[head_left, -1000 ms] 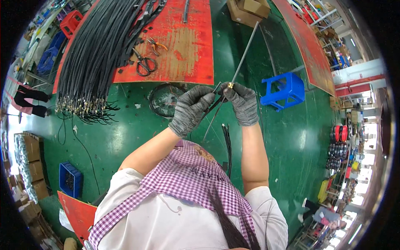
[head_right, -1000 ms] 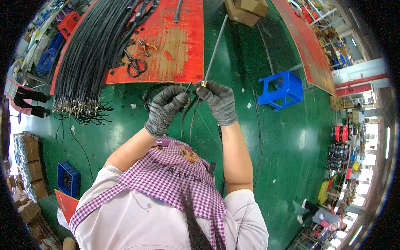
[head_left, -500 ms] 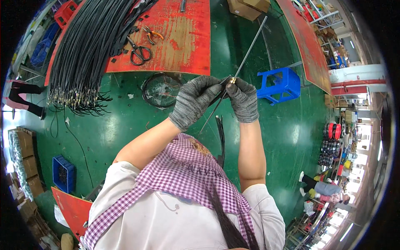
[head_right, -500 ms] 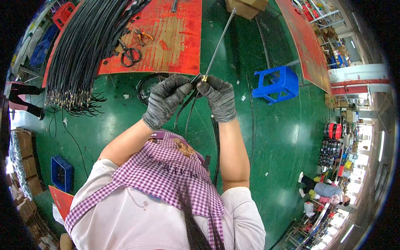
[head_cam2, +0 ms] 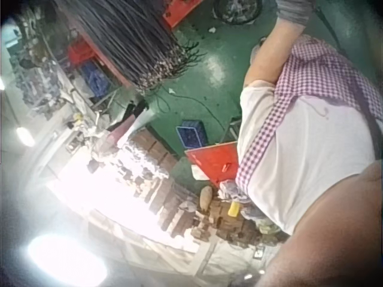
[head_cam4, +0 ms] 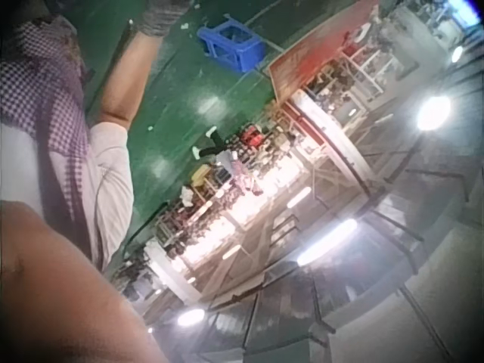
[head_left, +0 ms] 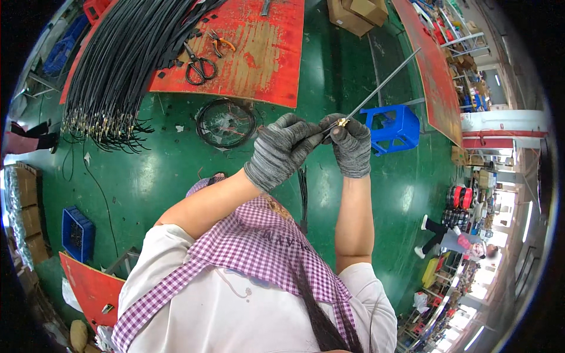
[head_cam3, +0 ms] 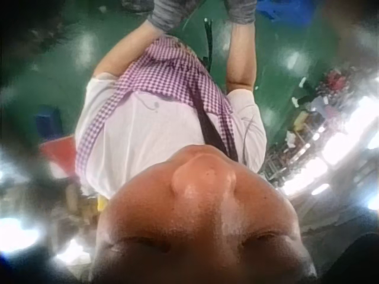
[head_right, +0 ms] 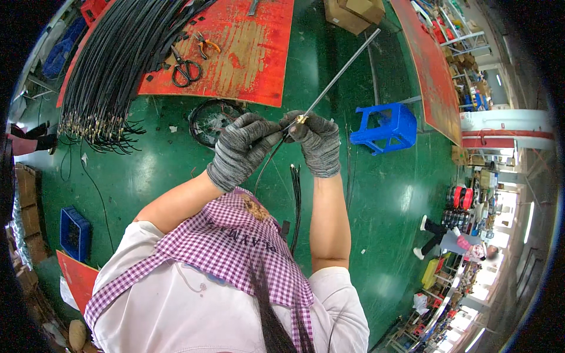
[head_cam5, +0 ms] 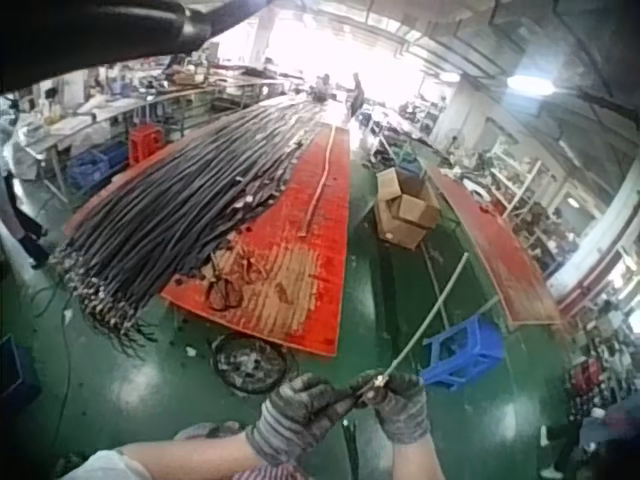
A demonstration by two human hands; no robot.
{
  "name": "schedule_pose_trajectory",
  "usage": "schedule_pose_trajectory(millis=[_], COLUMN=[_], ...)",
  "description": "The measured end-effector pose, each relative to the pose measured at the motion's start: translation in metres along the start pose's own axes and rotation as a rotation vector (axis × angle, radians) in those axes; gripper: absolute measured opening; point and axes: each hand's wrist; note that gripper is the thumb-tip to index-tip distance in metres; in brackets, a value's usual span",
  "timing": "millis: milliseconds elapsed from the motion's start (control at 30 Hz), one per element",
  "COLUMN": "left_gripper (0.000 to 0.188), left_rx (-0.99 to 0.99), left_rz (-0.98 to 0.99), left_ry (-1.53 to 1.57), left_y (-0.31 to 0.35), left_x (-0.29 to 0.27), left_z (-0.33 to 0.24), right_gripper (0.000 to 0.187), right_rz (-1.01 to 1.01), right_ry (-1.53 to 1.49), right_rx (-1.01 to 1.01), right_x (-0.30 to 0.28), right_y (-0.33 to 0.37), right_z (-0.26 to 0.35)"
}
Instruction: The person strips the outer insulation from black cables using pliers and a knife, then cuts the cables to length. The person works at a red table in a workshop, handling multiple cables and tools.
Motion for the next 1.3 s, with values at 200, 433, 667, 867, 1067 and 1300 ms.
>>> schedule_pose_trajectory(millis=[200,433,667,867,1067,1300], left_gripper=[0.017,0.017,0.017,0.032,0.04,0.038], left_rx=[0.034,0.151,-0.239,-0.401,-0.339,-0.53], left_rz=[-0.002,-0.054,0.064,0.446,0.463,0.025], left_ry=[-0.075,-0.25,0.588,0.774,0.826,0.975], left_y=[0.001,-0.001,0.005,0.005,0.019,0.049], left_x=[0.003,0.01,0.03,0.025,0.031,0.056], left_z=[-0.006,-0.015,-0.01,-0.006,-0.016,-0.018], right_gripper=[0.024,0.021,0.02,0.016,0.017,0.026], right_rz=[0.002,-0.034,0.074,0.118,0.134,0.157], right_ry=[0.115,0.302,0.631,0.288,0.006,-0.096], right_rx=[-0.027,-0.042,-0.115,-0.107,-0.081,-0.113], right_x=[0.001,0.0,-0.001,-0.006,-0.012,0.003], right_y=[0.001,0.009,0.016,0.021,0.025,0.023], right_z=[0.015,0.028,0.043,0.034,0.012,-0.014])
Point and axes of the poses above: each hand's wrist, its own y-axis away from the middle knuckle, its own x-axis out of the palm, z = x × y, and after that the axes turned 6 degrees about z, right-handed
